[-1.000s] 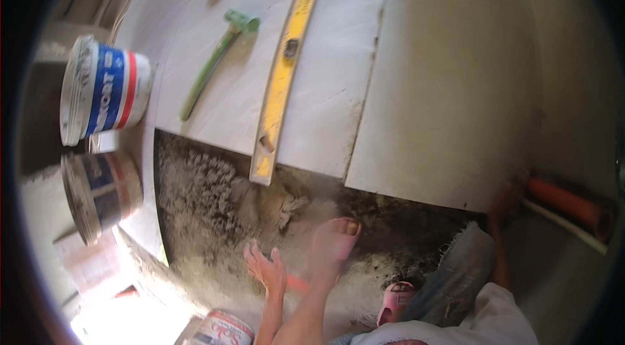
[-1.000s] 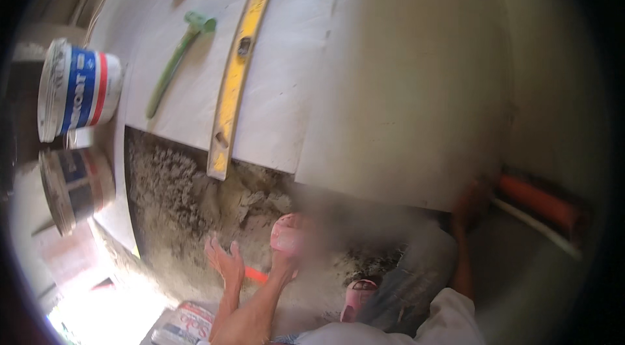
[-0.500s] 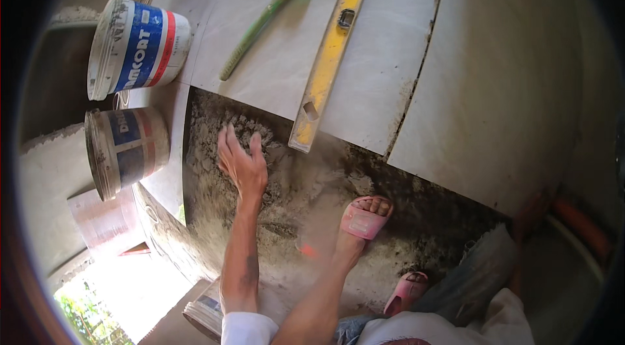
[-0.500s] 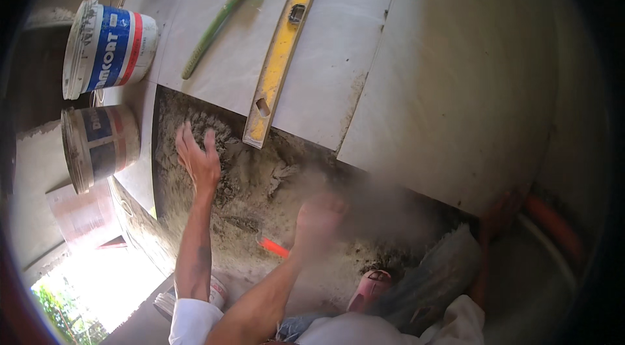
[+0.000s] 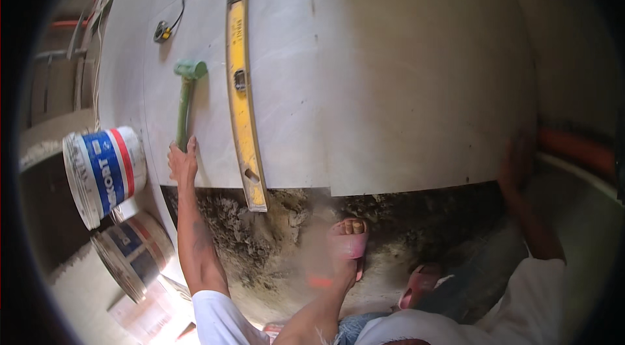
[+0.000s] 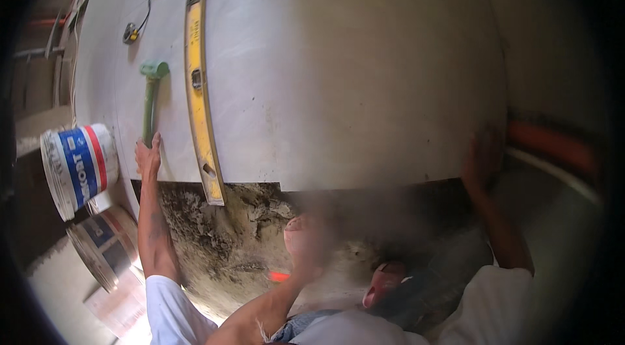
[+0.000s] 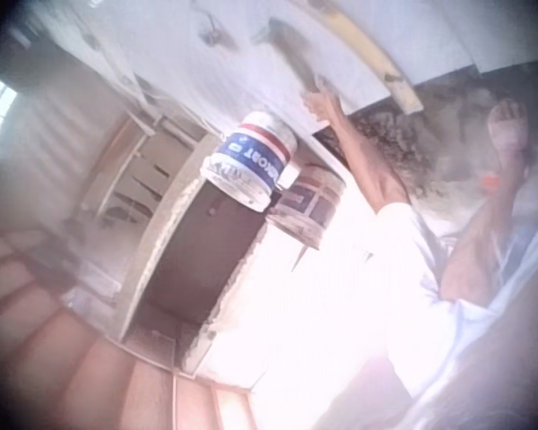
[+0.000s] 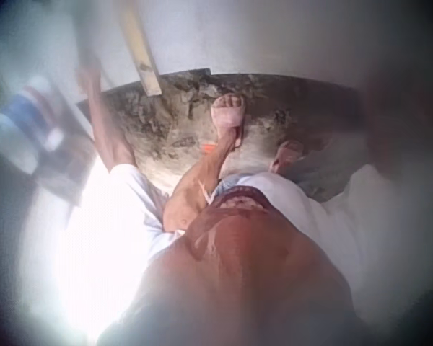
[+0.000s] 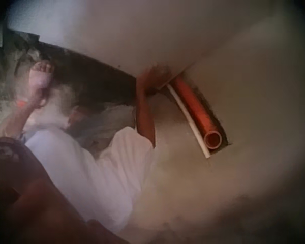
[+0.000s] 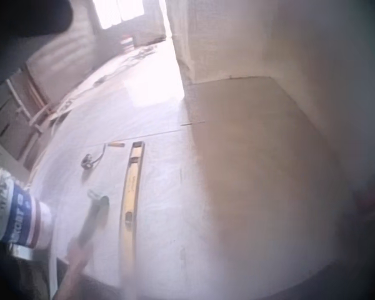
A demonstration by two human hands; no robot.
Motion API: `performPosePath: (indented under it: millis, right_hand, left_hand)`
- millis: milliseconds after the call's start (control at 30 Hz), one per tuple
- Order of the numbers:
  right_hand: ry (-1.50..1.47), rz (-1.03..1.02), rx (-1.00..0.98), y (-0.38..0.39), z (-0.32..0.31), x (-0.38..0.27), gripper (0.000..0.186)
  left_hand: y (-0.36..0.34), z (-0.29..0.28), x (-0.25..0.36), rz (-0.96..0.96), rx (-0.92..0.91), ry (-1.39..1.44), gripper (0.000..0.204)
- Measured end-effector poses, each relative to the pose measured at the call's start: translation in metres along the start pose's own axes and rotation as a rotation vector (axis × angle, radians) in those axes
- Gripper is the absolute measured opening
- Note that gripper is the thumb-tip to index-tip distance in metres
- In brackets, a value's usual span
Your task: The person scrapes and prepares mortar using a trowel and by hand, positions a floor tile into place, and levels and taps the tile using a spirit level and a rubber mallet.
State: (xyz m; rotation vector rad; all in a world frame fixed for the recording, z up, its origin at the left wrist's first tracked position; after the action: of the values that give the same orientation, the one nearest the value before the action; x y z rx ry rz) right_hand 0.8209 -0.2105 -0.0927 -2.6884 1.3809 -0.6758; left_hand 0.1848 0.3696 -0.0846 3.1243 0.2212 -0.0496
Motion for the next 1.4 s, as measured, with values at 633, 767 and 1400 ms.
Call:
performPosePath:
  millis: [633,767,1400]
  right_hand:
    - [-0.597,0.894,0.237,0.101,-0.099,-0.013,0.072]
    - [-1.176,1.104,0.039,0.118,-0.103,-0.049,0.059]
    - [-1.473,1.065,-0.12,0.136,-0.098,-0.15,0.045]
  left_hand:
    - [0.147,-0.104,0.176,0.488,-0.229,0.776,0.035]
    - [0.292,-0.079,0.212,0.431,-0.579,0.79,0.029]
    - [0.477,-0.113,0.305,1.485,-0.207,0.623,0.032]
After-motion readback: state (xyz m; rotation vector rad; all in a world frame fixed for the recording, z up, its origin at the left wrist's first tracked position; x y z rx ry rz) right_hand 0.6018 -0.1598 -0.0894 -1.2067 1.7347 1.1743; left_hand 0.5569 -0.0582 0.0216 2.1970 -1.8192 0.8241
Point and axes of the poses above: each hand's wrist, its own y-axis away from the middle knuckle, its own z-axis out of the palm, x = y × z, the point moved 7 cm from there along -y, towards the middle knuckle, and after that the axes turned 11 degrees about x, right-handed, at the moved point
